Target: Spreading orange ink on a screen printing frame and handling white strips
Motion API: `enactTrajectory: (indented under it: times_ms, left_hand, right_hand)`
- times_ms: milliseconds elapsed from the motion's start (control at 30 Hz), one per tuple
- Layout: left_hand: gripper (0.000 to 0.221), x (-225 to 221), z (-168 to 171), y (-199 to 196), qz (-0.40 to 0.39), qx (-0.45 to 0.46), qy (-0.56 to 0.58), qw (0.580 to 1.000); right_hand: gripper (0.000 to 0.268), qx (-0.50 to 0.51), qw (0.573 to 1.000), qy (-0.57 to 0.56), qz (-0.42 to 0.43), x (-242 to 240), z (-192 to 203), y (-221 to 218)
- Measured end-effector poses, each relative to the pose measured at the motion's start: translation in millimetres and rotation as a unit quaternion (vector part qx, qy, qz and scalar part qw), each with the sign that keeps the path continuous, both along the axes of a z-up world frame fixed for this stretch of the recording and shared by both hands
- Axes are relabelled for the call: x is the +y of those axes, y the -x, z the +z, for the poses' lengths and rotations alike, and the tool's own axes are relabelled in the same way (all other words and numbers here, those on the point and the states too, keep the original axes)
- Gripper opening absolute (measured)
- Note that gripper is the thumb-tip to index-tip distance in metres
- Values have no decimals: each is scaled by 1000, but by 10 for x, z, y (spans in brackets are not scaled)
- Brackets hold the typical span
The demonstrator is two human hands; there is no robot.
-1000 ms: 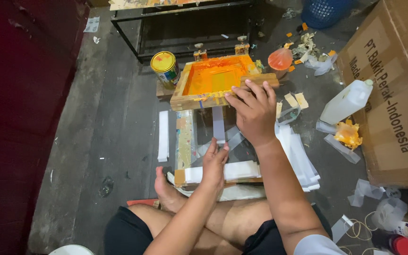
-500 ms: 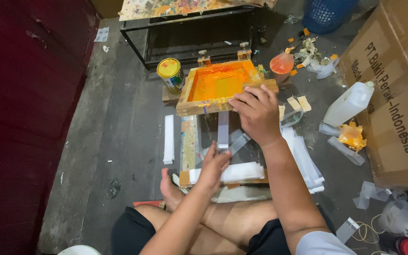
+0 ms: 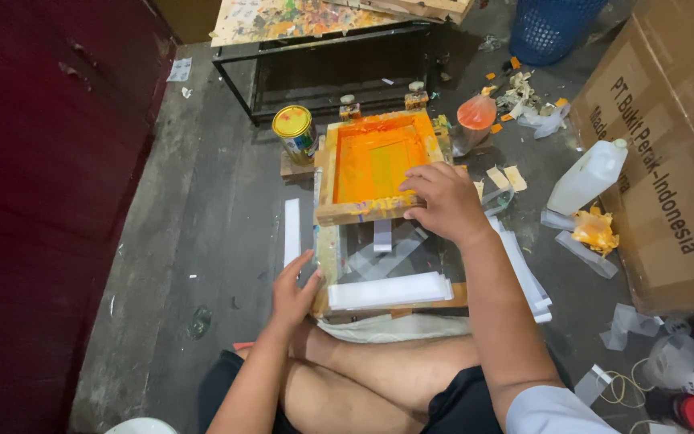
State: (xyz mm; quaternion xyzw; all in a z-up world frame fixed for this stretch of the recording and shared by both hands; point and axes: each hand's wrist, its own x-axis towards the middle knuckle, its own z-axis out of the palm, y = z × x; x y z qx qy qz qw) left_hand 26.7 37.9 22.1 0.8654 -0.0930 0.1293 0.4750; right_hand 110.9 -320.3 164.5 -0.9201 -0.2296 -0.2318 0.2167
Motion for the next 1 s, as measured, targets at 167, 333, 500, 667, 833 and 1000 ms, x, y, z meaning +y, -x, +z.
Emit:
enactTrajectory:
  times_ms: [167, 333, 500, 667, 833, 1000]
  left_hand:
    - [48, -137, -17, -113, 2, 21, 3, 1000]
    - [54, -210, -111, -64, -50, 27, -25, 998]
    - [51, -196, -197, -81, -68, 20, -49, 996]
    - [50, -254, -178, -66, -72, 39, -27, 996]
    - [50, -321, -172, 38, -82, 34, -18, 996]
    - [53, -286, -199, 3, -90, 65, -12, 994]
  right_hand:
    - [66, 101, 993, 63, 14, 11, -101, 26]
    - [80, 172, 980, 93, 21, 84, -235, 53]
    - [97, 245, 956, 160, 2, 172, -527, 34]
    - [106, 303, 934, 186, -21, 219, -607, -18]
    - [132, 414, 877, 229, -80, 179, -588, -85]
    - [113, 442, 883, 145, -64, -32, -495, -106]
